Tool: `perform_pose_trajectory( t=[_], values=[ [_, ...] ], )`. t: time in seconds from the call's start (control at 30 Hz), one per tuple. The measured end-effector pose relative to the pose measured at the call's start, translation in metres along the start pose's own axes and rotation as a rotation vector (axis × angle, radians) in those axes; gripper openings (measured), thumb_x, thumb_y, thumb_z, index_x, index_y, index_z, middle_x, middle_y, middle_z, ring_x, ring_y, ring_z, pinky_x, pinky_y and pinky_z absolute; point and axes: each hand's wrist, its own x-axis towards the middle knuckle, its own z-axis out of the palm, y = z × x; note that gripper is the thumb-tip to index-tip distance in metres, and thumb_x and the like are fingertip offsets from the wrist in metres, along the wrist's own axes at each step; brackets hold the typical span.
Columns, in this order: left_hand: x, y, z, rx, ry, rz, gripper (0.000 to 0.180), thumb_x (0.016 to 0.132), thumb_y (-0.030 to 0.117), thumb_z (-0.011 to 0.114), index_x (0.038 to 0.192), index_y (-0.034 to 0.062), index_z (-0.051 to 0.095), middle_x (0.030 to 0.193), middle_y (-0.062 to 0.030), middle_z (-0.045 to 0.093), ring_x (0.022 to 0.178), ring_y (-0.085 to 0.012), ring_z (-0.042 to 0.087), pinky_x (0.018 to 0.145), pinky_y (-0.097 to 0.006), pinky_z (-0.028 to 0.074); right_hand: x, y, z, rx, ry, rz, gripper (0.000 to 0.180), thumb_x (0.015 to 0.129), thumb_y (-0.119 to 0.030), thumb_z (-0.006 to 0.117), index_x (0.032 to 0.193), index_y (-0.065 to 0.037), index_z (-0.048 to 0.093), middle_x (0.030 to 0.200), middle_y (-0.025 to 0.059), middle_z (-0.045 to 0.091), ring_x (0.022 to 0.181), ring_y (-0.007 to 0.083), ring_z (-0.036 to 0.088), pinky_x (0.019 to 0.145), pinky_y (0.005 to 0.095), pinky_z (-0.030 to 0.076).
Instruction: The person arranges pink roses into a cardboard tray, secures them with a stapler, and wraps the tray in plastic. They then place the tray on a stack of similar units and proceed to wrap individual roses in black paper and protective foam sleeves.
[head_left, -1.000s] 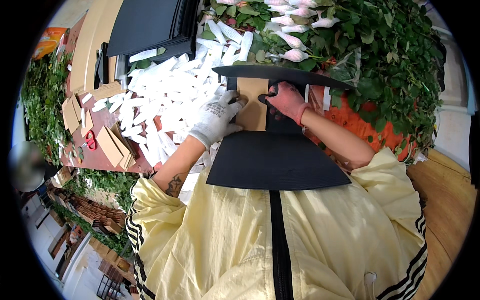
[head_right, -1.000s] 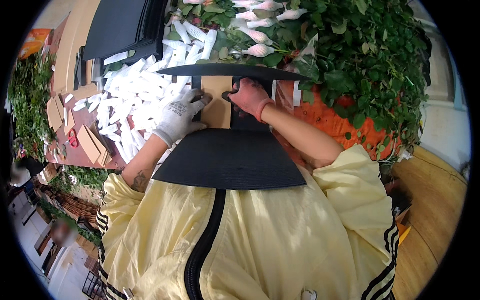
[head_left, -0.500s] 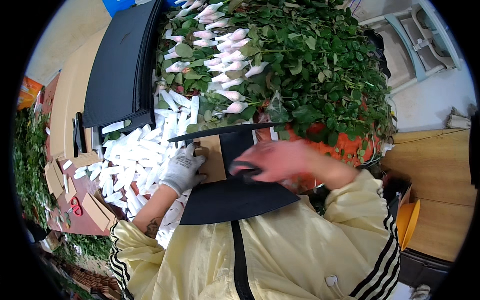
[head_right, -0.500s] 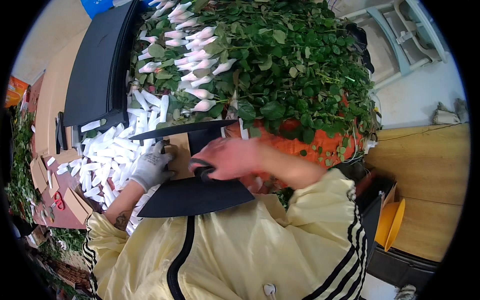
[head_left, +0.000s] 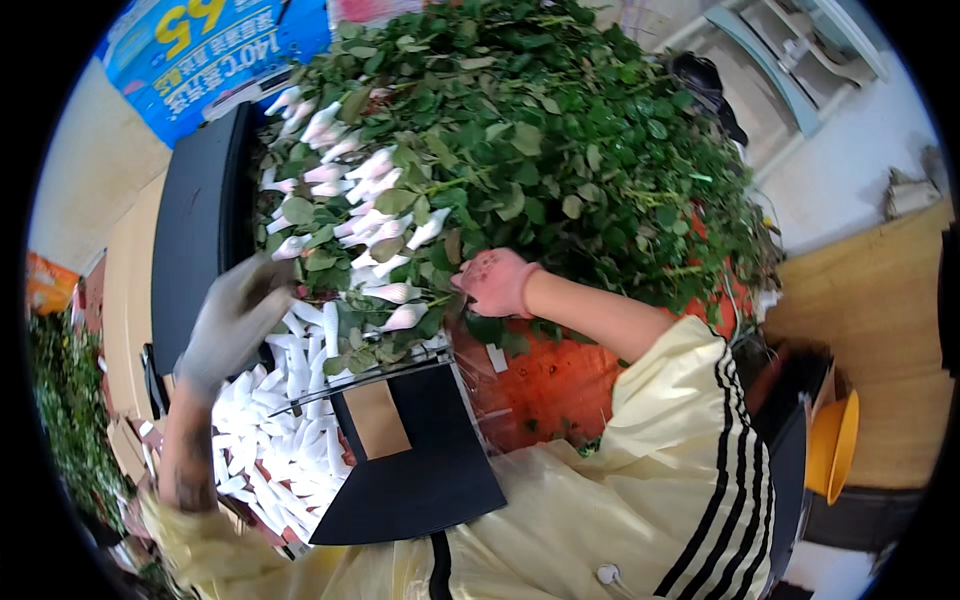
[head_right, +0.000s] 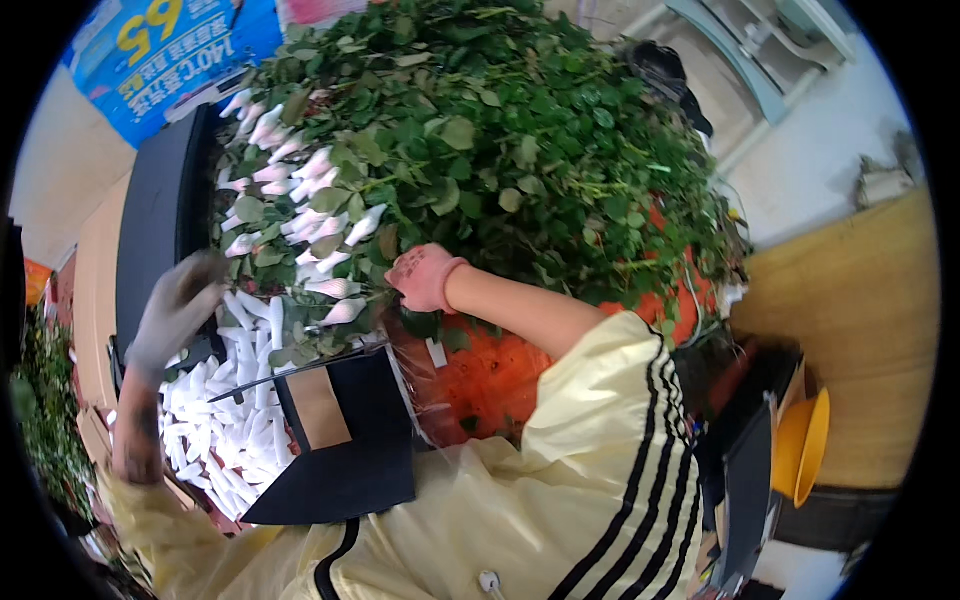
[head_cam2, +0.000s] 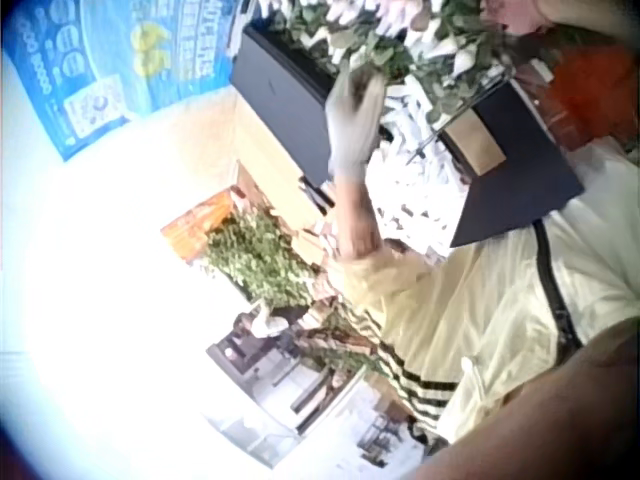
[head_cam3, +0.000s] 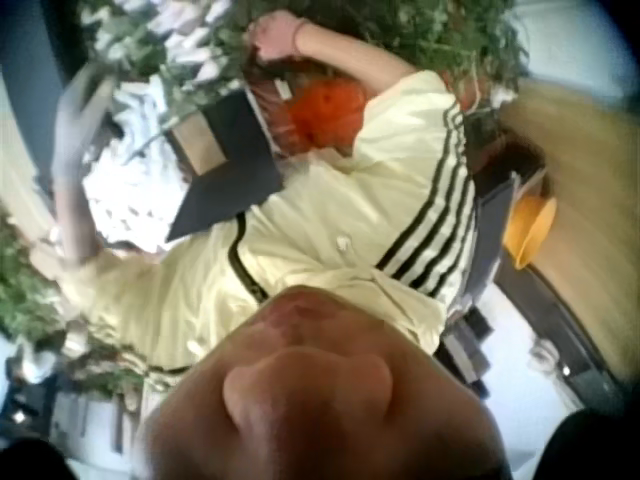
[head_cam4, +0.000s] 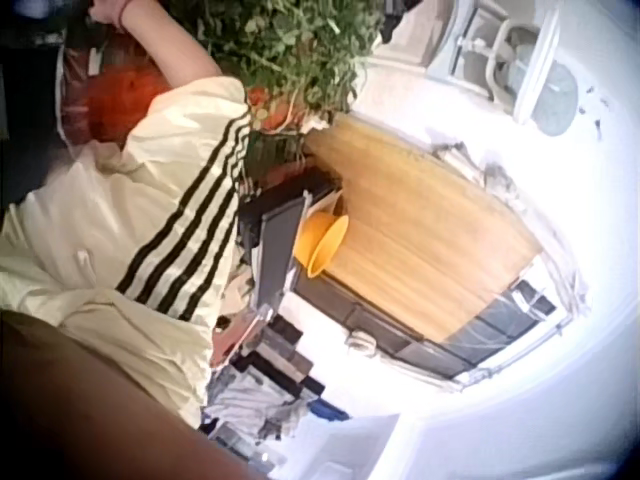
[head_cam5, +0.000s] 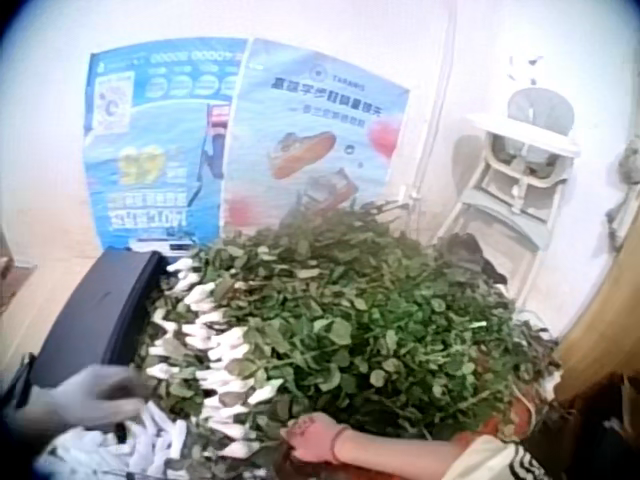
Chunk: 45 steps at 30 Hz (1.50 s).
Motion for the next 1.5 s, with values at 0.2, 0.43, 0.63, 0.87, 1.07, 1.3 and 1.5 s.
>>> perform_pose_trajectory(
  t=[0.2, 0.43, 0.63, 0.87, 1.07, 1.3, 1.5],
  values=[
    [0.157, -0.006, 0.073, 0.650, -0.054, 0.126, 0.067, 0.077, 0.041, 0.066, 0.132, 0.0044, 0.050, 0.117, -0.0225, 0.060, 0.102, -0.0338, 0.061, 0.091, -0.041, 0.047, -0.024, 0.018, -0.067, -0.003, 0.867, 0.007, 0.053, 0.080, -0.034, 0.063, 0.124, -0.007, 0.052, 0.114, 0.0114, 0.058, 0.107, 0.0286, 0.056, 0.096, 0.0401, 0.042],
    [0.206, 0.036, 0.059, -0.098, -0.386, -0.075, 0.020, 0.082, 0.018, 0.067, 0.093, 0.0018, 0.065, 0.073, -0.0010, 0.062, 0.062, -0.0080, 0.058, 0.054, -0.022, 0.047, -0.007, 0.067, -0.091, -0.177, 0.557, 0.191, 0.071, 0.078, -0.036, 0.066, 0.136, -0.003, 0.042, 0.134, 0.0182, 0.048, 0.127, 0.0345, 0.042, 0.110, 0.0405, 0.028],
    [0.196, 0.033, 0.018, -0.070, -0.056, 0.430, 0.028, 0.091, 0.029, 0.062, 0.104, 0.0039, 0.062, 0.090, -0.0044, 0.063, 0.082, -0.0107, 0.061, 0.070, -0.024, 0.051, -0.019, 0.108, -0.113, -0.261, 0.338, 0.113, 0.048, 0.086, -0.026, 0.055, 0.132, -0.012, 0.050, 0.124, 0.0125, 0.059, 0.115, 0.0240, 0.056, 0.101, 0.0354, 0.040],
    [0.193, -0.004, 0.065, 0.613, -0.012, -0.019, 0.047, 0.085, 0.049, 0.062, 0.113, 0.0118, 0.062, 0.094, -0.0155, 0.066, 0.090, -0.0283, 0.065, 0.082, -0.039, 0.049, -0.076, 0.196, -0.169, 0.414, 1.445, -0.004, 0.052, 0.076, 0.006, 0.067, 0.125, -0.003, 0.052, 0.120, 0.0059, 0.062, 0.107, 0.0149, 0.059, 0.097, 0.0304, 0.047],
    [0.228, -0.034, 0.111, 1.041, 0.178, 0.024, 0.065, 0.075, 0.045, 0.068, 0.124, 0.0055, 0.054, 0.128, -0.0199, 0.053, 0.114, -0.0297, 0.056, 0.092, -0.037, 0.047, -0.062, 0.174, -0.150, 0.497, 1.047, -0.192, 0.059, 0.071, 0.001, 0.072, 0.127, -0.010, 0.054, 0.128, 0.0039, 0.057, 0.116, 0.0182, 0.055, 0.100, 0.0325, 0.044],
    [0.246, 0.011, 0.057, 0.422, -0.416, 0.044, 0.020, 0.078, 0.018, 0.066, 0.094, 0.0064, 0.064, 0.077, -0.0065, 0.061, 0.071, -0.0134, 0.057, 0.067, -0.031, 0.051, -0.010, 0.144, -0.134, -0.067, 0.767, -0.015, 0.063, 0.068, -0.015, 0.076, 0.127, -0.015, 0.053, 0.131, 0.0105, 0.052, 0.124, 0.0293, 0.047, 0.107, 0.0395, 0.036],
    [0.244, 0.009, 0.027, -1.135, -0.400, 0.011, 0.035, 0.095, 0.035, 0.055, 0.109, 0.0036, 0.058, 0.097, -0.0056, 0.064, 0.082, -0.0125, 0.063, 0.071, -0.029, 0.053, -0.009, 0.161, -0.134, -0.077, 0.829, 0.015, 0.057, 0.070, -0.007, 0.065, 0.125, -0.004, 0.052, 0.121, 0.0152, 0.060, 0.112, 0.0301, 0.058, 0.099, 0.0360, 0.045]
  ],
)
